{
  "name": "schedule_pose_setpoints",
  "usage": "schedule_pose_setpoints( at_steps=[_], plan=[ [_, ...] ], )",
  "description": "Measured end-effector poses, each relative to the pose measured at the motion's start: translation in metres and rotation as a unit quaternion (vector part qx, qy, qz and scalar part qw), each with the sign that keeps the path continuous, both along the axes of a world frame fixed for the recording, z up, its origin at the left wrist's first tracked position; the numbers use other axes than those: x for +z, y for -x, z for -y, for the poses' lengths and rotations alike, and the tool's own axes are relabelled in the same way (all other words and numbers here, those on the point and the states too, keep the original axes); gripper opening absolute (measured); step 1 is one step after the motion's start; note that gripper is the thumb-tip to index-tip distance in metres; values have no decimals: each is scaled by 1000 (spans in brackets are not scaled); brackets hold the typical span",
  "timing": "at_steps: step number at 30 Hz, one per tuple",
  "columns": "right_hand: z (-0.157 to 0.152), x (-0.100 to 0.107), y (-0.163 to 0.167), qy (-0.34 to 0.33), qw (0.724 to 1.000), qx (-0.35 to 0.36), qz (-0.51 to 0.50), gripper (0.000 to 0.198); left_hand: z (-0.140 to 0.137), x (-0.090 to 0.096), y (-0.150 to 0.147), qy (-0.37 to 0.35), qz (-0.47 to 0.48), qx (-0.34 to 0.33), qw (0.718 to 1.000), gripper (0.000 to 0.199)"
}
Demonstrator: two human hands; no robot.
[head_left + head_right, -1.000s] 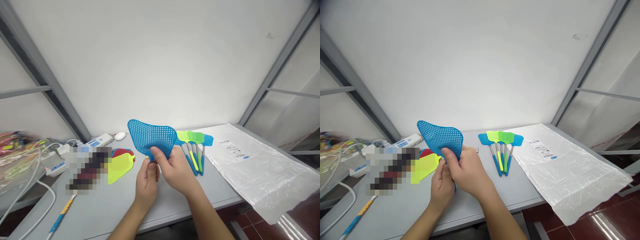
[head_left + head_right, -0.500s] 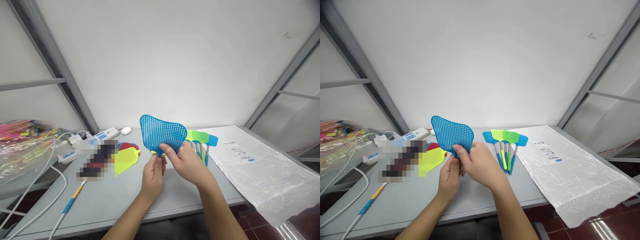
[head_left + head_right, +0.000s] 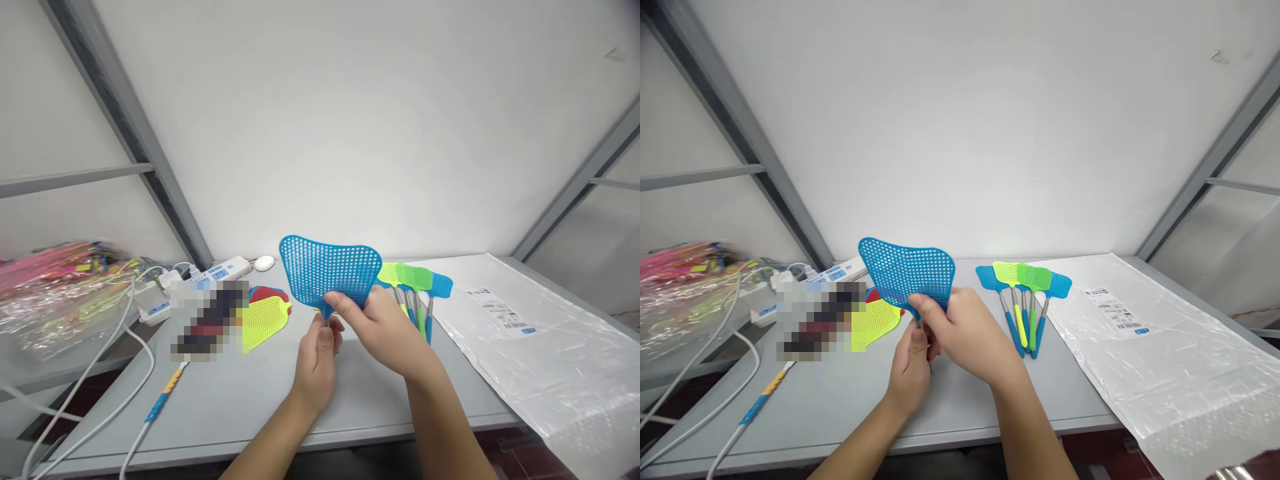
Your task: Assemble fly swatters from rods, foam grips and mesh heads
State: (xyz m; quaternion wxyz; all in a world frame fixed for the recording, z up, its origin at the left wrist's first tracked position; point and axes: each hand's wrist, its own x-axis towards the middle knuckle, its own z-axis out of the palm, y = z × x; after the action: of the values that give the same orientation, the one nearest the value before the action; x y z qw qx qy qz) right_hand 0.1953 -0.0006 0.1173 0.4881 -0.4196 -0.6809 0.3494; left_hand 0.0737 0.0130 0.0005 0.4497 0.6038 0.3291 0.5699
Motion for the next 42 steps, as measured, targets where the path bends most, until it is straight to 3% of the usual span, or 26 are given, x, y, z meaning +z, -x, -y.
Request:
schedule_pose_setpoints(
  at_steps=[5,8,13,17,22,24,28,31,36,39,42],
  plan=[
    [-7,-12,-12,17,997,-64,-34,42,0,1,0,59,-68,-57,994,39],
    [-8,-21,-19,39,993,-97,-48,47,-1,4,1,57,-92,-66,992,39],
    [-7,-21,-25,9,990,-113,-89,41,2,29,7,38,-139,-81,986,39],
    [-11,-17,-26,-12,989,-105,-105,41,11,52,13,136,-106,-175,969,44],
    [-13,-25,-22,20,984,-89,-152,46,9,63,19,223,-75,-254,938,44],
    [-12,-30,-21,26,983,-92,-155,47,7,63,19,178,-126,-215,952,45],
    [-14,-39,-19,28,980,-104,-167,48,5,59,16,42,-250,-53,966,42],
    [-19,-45,-17,35,981,-112,-157,50,3,56,15,11,-322,0,947,38],
    [-17,-70,-10,77,980,-133,-129,46,-11,57,35,-21,-460,2,888,36],
    [-2,-95,-3,92,983,-157,-39,35,-22,49,52,-39,-511,-3,859,36],
    [18,-119,5,46,960,-200,188,26,-26,30,64,-62,-534,2,843,31]
  ],
)
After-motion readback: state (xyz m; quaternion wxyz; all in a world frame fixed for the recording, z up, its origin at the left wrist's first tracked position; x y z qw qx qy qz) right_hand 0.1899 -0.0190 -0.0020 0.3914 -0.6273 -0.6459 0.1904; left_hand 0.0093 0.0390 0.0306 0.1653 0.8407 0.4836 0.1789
